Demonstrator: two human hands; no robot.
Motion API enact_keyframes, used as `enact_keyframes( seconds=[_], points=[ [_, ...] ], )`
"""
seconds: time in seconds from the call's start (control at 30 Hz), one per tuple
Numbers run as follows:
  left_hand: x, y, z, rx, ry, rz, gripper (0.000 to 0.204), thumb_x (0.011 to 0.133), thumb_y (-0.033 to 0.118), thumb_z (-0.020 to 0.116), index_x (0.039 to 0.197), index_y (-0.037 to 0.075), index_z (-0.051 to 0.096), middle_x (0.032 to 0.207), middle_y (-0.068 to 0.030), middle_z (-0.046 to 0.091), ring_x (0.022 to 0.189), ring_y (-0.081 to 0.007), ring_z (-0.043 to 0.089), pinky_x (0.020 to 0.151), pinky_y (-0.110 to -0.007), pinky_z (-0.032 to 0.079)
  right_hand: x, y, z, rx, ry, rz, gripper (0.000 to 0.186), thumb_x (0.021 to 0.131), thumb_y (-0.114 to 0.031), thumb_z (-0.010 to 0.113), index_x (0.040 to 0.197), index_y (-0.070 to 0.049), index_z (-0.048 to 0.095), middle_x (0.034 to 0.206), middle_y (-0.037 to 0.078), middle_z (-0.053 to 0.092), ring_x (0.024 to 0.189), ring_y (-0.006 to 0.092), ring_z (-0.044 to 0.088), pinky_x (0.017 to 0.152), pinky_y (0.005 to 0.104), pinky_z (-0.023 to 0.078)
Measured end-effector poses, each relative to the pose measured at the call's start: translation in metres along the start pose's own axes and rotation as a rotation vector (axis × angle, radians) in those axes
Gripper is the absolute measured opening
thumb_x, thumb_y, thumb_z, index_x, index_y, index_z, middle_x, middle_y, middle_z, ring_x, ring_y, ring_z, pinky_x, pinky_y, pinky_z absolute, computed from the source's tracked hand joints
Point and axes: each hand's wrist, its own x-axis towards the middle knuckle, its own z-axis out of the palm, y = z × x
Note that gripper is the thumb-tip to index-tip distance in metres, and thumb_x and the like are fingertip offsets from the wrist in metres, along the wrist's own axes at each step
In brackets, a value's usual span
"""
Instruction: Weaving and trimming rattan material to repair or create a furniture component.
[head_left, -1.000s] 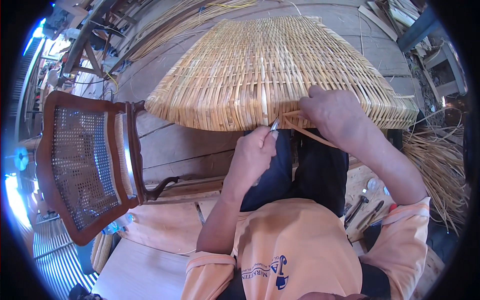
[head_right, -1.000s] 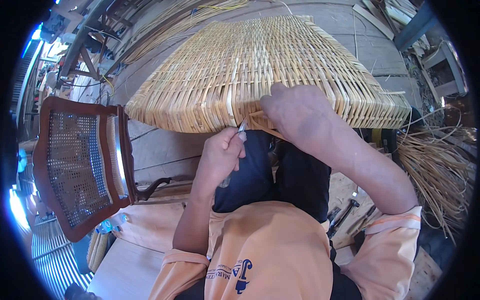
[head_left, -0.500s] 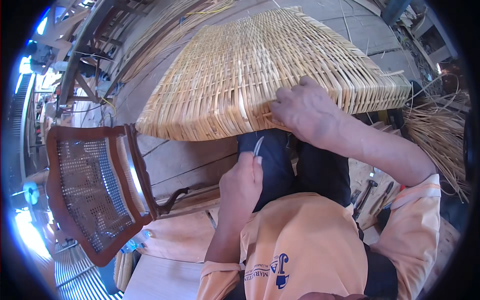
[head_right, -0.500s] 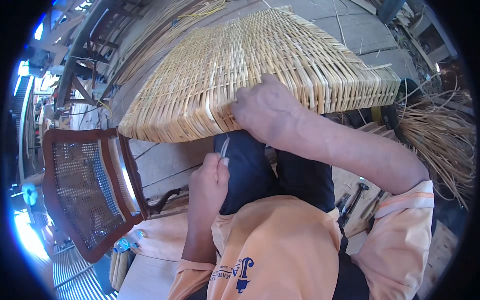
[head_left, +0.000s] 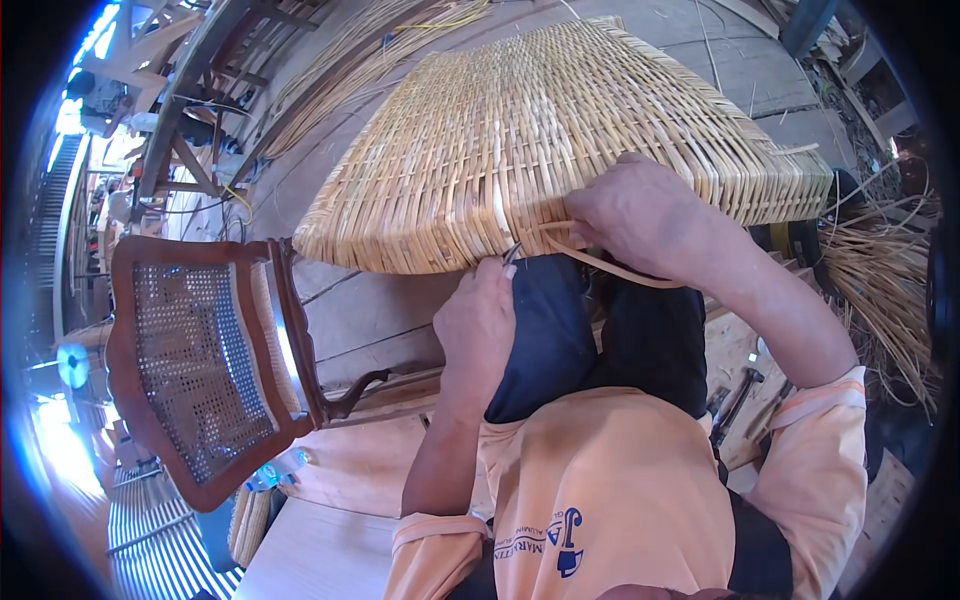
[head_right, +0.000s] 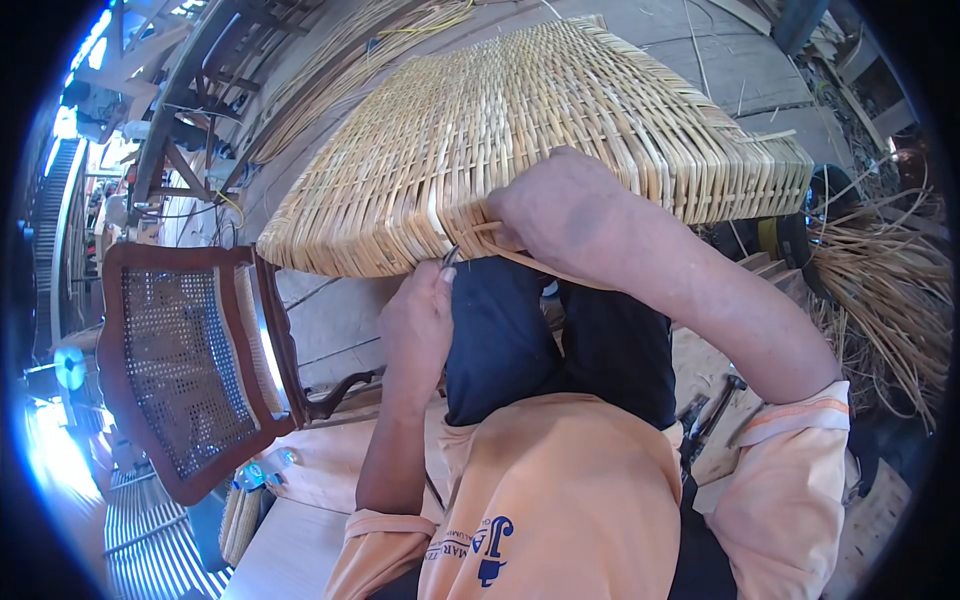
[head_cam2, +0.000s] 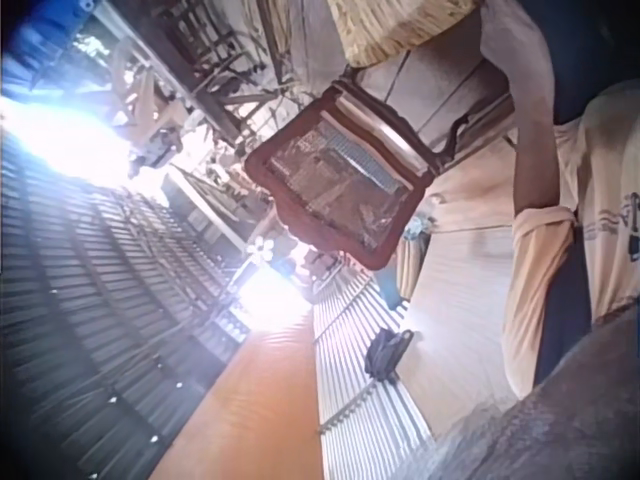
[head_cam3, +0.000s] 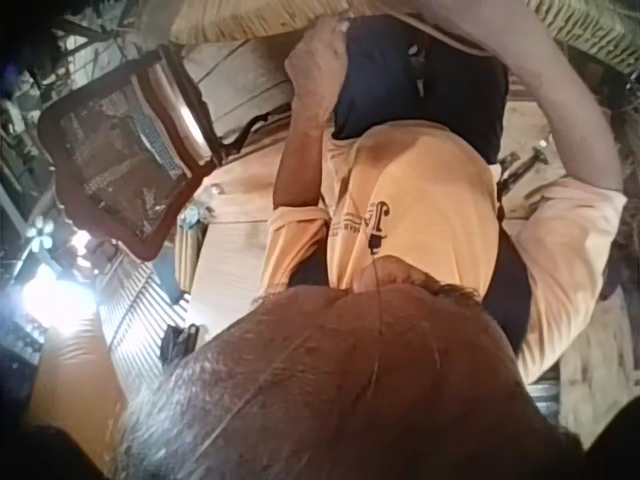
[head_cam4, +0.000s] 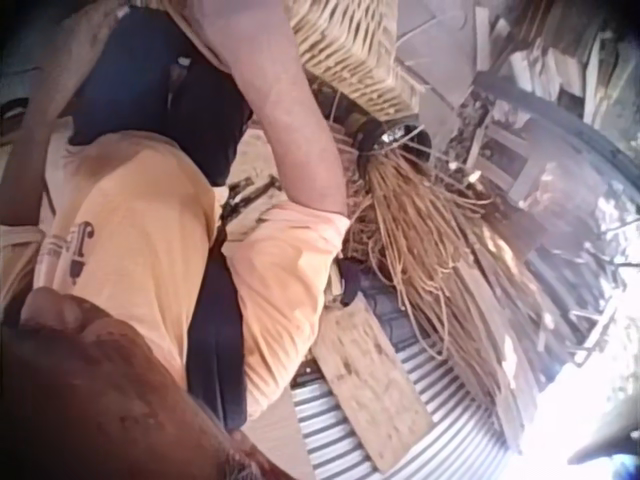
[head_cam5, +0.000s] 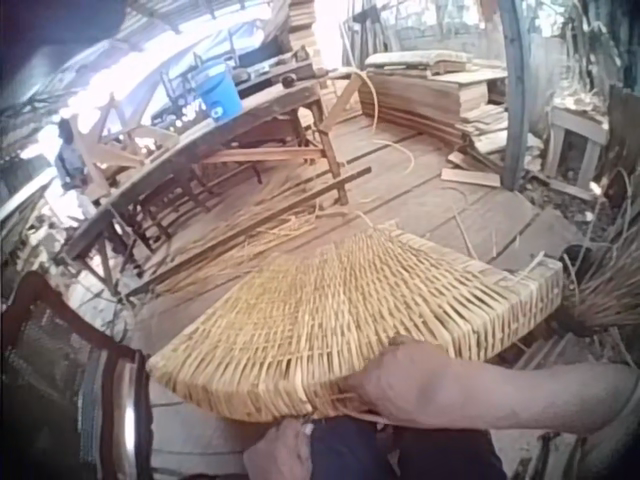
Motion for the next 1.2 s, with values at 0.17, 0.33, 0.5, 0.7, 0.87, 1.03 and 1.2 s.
enact_keyframes(
  seconds=[0.17,0.33,0.5,0.7,0.87,1.03,1.2],
  points=[
    [-0.005,-0.005,0.038,-0.371,0.167,-0.075,0.014,0.096,0.014,0.054,0.101,0.002,0.059,0.077,-0.0184,0.063,0.073,-0.0374,0.064,0.065,-0.043,0.050,-0.002,0.000,0.001,-0.047,0.101,-0.042,0.010,0.081,-0.017,0.063,0.077,-0.008,0.060,0.070,0.009,0.063,0.075,0.0298,0.063,0.079,0.0391,0.045],
    [-0.006,-0.014,0.060,-0.313,0.323,0.066,0.010,0.092,0.012,0.060,0.097,0.004,0.060,0.082,-0.0176,0.064,0.073,-0.0373,0.064,0.062,-0.045,0.051,-0.002,-0.005,0.015,-0.243,0.135,-0.080,0.008,0.080,-0.015,0.058,0.083,-0.009,0.063,0.076,0.007,0.067,0.078,0.0238,0.066,0.080,0.0365,0.044],
    [0.001,-0.013,0.057,-0.274,0.371,0.136,0.010,0.091,0.014,0.061,0.094,0.004,0.059,0.080,-0.0163,0.064,0.070,-0.0362,0.064,0.061,-0.044,0.051,-0.001,-0.010,0.038,-0.291,0.287,-0.106,0.008,0.073,-0.014,0.060,0.077,-0.009,0.055,0.073,0.004,0.059,0.075,0.0225,0.060,0.077,0.0354,0.041],
    [0.000,-0.003,0.029,-0.436,0.016,-0.111,0.012,0.093,0.015,0.057,0.092,0.003,0.057,0.077,-0.0218,0.064,0.075,-0.0421,0.063,0.062,-0.050,0.049,0.005,0.002,0.015,-0.093,0.182,-0.125,0.009,0.078,-0.016,0.062,0.078,-0.009,0.057,0.069,0.009,0.062,0.071,0.0280,0.064,0.069,0.0399,0.046],
    [0.006,0.003,0.010,-0.425,-0.094,-0.200,0.027,0.098,0.022,0.050,0.092,-0.002,0.059,0.071,-0.0174,0.063,0.068,-0.0299,0.066,0.065,-0.039,0.049,0.014,0.004,-0.005,-0.061,-0.033,-0.072,0.008,0.079,-0.013,0.060,0.081,-0.005,0.062,0.077,0.014,0.065,0.075,0.0361,0.065,0.067,0.0442,0.051],
    [0.007,-0.001,0.014,-0.494,-0.117,-0.163,0.027,0.099,0.023,0.051,0.093,-0.003,0.059,0.069,-0.0145,0.062,0.065,-0.0263,0.063,0.065,-0.037,0.049,0.021,-0.006,-0.001,-0.303,0.002,-0.203,0.006,0.075,-0.012,0.062,0.079,-0.007,0.063,0.070,0.009,0.064,0.071,0.0297,0.066,0.066,0.0401,0.050],
    [0.005,0.000,0.028,-0.560,-0.080,-0.174,0.024,0.098,0.022,0.052,0.095,-0.001,0.058,0.069,-0.0153,0.062,0.065,-0.0283,0.064,0.064,-0.038,0.049,0.030,-0.020,0.010,-0.334,0.012,-0.260,0.007,0.074,-0.015,0.062,0.077,-0.009,0.063,0.067,0.007,0.064,0.068,0.0264,0.065,0.064,0.0372,0.047]
  ],
)
